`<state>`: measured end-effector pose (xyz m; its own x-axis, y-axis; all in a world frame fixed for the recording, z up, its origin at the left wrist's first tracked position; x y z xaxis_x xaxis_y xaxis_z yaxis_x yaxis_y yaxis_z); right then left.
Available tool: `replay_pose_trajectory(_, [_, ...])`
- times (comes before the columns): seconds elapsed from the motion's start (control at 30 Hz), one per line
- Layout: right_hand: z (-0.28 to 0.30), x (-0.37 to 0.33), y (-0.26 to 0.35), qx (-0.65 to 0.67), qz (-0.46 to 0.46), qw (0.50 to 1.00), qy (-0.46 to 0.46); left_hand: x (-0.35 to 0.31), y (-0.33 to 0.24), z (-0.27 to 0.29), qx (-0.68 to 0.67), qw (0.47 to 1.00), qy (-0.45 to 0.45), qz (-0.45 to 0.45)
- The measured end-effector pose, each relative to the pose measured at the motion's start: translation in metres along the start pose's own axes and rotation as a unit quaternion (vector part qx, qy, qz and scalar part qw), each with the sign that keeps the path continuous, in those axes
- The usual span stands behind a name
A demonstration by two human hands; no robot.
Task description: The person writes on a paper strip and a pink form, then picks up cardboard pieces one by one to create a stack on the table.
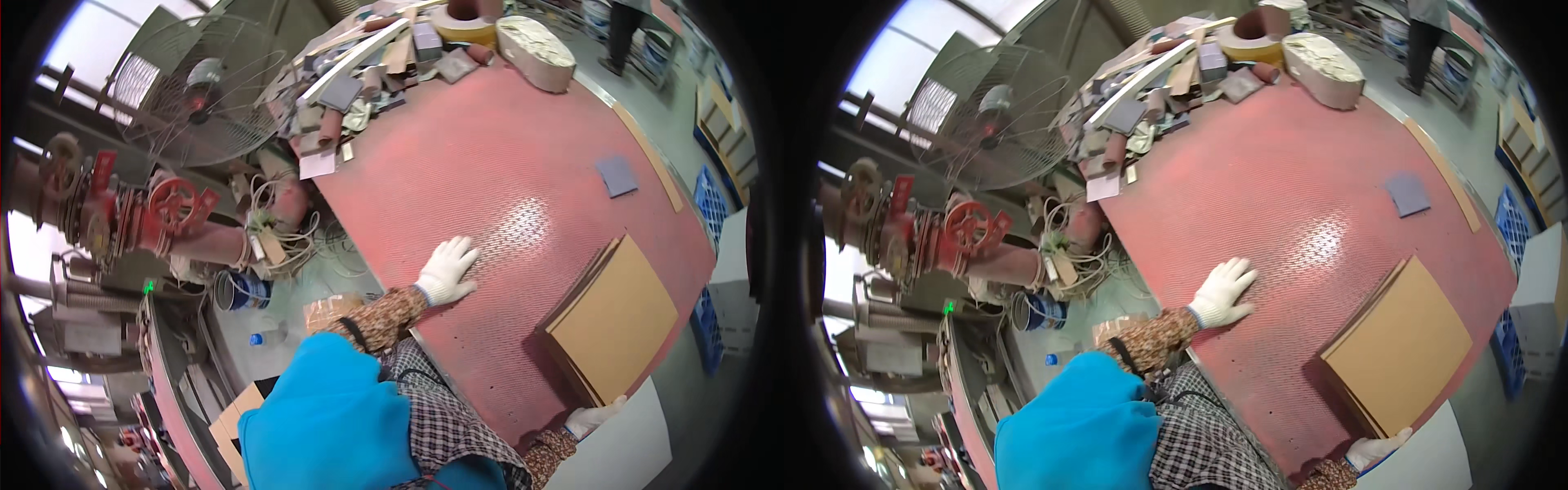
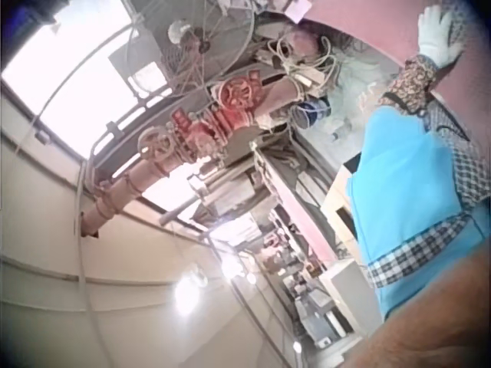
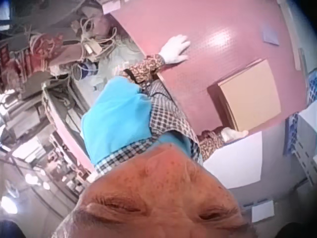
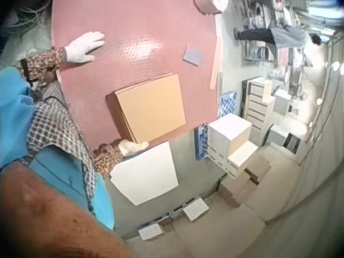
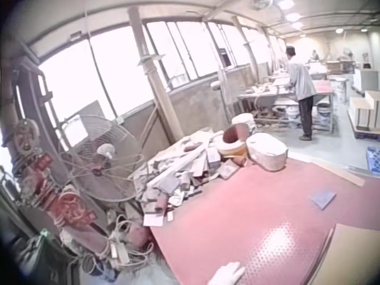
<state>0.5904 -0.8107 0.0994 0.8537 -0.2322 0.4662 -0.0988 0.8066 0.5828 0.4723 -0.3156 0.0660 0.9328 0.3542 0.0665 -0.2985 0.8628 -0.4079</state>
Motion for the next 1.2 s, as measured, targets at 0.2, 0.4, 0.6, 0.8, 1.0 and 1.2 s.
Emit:
replay_pose_trajectory(0.2, [-0.001,0.021,-0.003,0.037,0.004,0.999,0.029,-0.096,0.085,0.042,-0.025,0.995,-0.045,0.088])
replay_pose_trajectory(0.4, [-0.029,0.005,-0.027,0.192,-0.262,0.934,0.147,-0.07,0.201,0.078,-0.111,0.918,-0.151,0.349])
replay_pose_trajectory(0.6, [0.009,-0.029,-0.113,0.236,-0.232,0.932,0.149,-0.004,0.312,0.127,-0.118,0.823,-0.227,0.508])
replay_pose_trajectory(0.8, [0.073,-0.136,0.044,0.157,-0.299,0.934,0.116,0.09,0.396,0.071,0.153,0.915,-0.126,0.35])
replay_pose_trajectory(1.0, [0.09,-0.152,0.069,0.023,-0.217,0.973,0.071,0.093,0.345,0.14,0.026,0.922,-0.208,0.325])
replay_pose_trajectory(1.2, [0.131,-0.175,0.088,0.002,-0.295,0.952,0.086,0.104,0.196,0.117,-0.282,0.921,-0.111,0.245])
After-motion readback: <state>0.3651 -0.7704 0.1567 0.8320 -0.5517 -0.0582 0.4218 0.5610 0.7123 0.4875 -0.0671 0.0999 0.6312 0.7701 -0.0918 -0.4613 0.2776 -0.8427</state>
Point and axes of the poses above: each hand's wrist, its own x-axis towards the middle knuckle, its own z-axis out of the back of the hand, y = z × x, the point moved 8 cm from there along x, towards the middle knuckle, and after that the axes turned 6 degrees about z, right-handed, at the moved point
